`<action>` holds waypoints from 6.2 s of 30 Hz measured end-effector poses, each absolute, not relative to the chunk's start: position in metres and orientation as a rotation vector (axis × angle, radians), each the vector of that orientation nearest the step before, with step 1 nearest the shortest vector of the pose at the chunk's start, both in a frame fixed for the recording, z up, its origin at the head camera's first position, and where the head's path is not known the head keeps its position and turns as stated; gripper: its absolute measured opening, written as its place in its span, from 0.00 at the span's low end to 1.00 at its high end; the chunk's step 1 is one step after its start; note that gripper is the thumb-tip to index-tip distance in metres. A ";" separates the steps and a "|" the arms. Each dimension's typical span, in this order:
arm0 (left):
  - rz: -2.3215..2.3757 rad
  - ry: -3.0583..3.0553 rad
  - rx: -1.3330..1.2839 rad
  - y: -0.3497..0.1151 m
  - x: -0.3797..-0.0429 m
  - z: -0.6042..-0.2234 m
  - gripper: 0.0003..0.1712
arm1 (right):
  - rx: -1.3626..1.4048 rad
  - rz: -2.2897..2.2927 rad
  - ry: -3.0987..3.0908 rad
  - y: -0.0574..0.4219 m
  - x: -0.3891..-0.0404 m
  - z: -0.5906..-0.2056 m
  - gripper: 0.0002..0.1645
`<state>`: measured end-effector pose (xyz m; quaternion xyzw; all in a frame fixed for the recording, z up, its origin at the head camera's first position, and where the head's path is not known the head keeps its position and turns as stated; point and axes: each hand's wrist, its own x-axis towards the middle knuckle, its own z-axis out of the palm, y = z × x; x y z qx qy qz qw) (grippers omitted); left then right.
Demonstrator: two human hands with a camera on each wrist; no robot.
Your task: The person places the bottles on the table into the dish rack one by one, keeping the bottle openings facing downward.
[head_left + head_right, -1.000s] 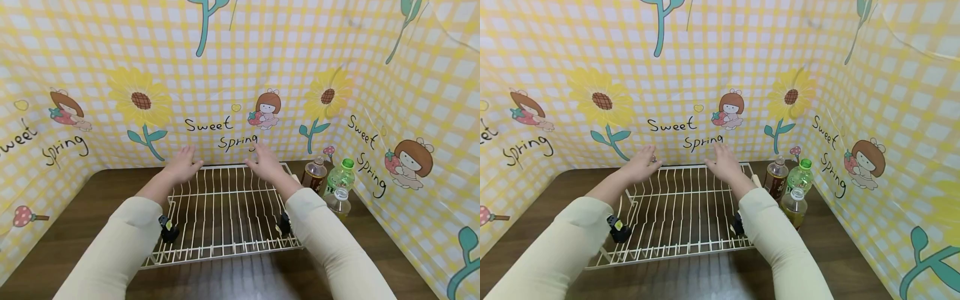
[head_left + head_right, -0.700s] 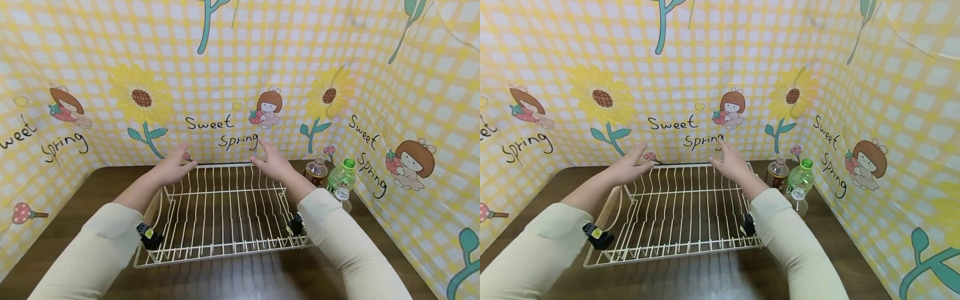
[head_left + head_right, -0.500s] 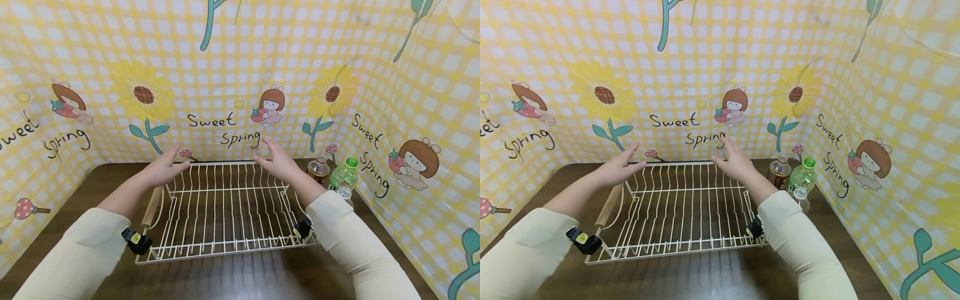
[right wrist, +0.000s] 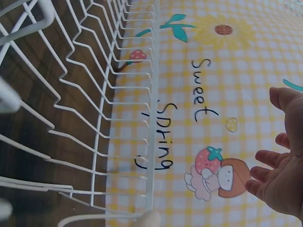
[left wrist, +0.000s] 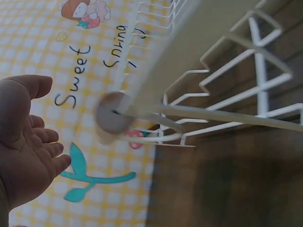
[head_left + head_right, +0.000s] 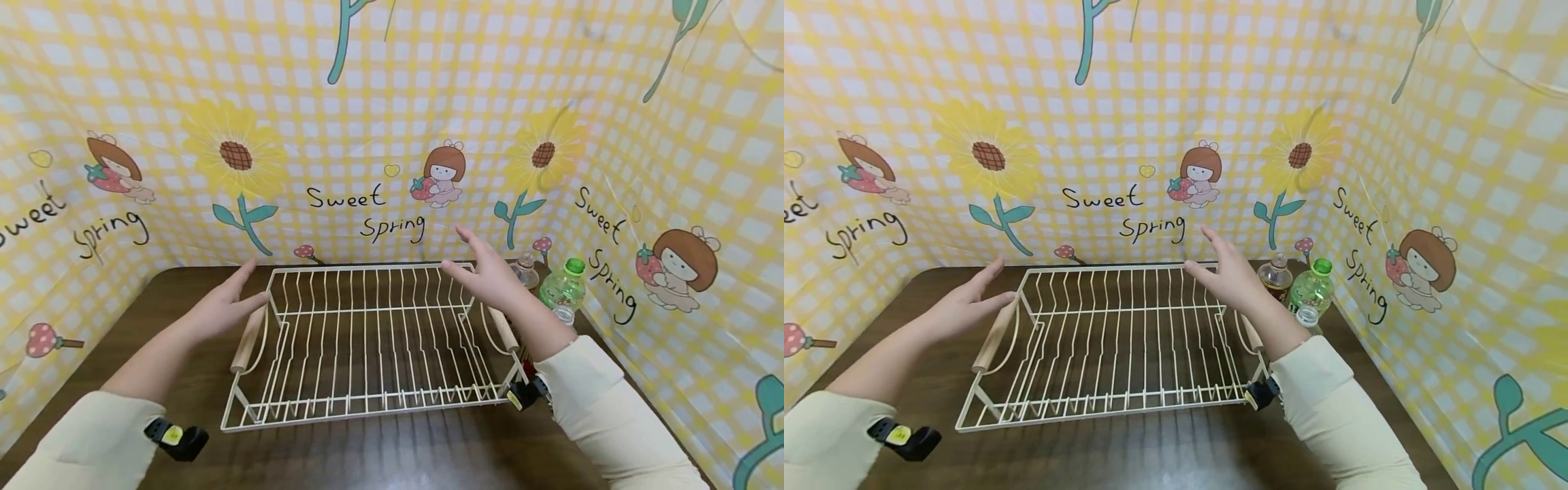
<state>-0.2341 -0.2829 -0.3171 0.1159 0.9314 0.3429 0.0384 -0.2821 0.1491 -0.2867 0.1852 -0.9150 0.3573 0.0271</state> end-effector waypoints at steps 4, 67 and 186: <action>1.152 2.833 0.352 -0.287 -0.226 -0.335 0.49 | 0.561 1.132 -2.777 0.163 -0.274 -0.289 0.47; 1.695 2.540 0.234 -0.283 -0.219 -0.391 0.45 | 0.021 1.310 -2.572 0.278 -0.206 -0.399 0.55; 1.451 2.690 0.228 -0.267 -0.220 -0.347 0.52 | 0.710 0.946 -2.646 0.124 -0.271 -0.320 0.54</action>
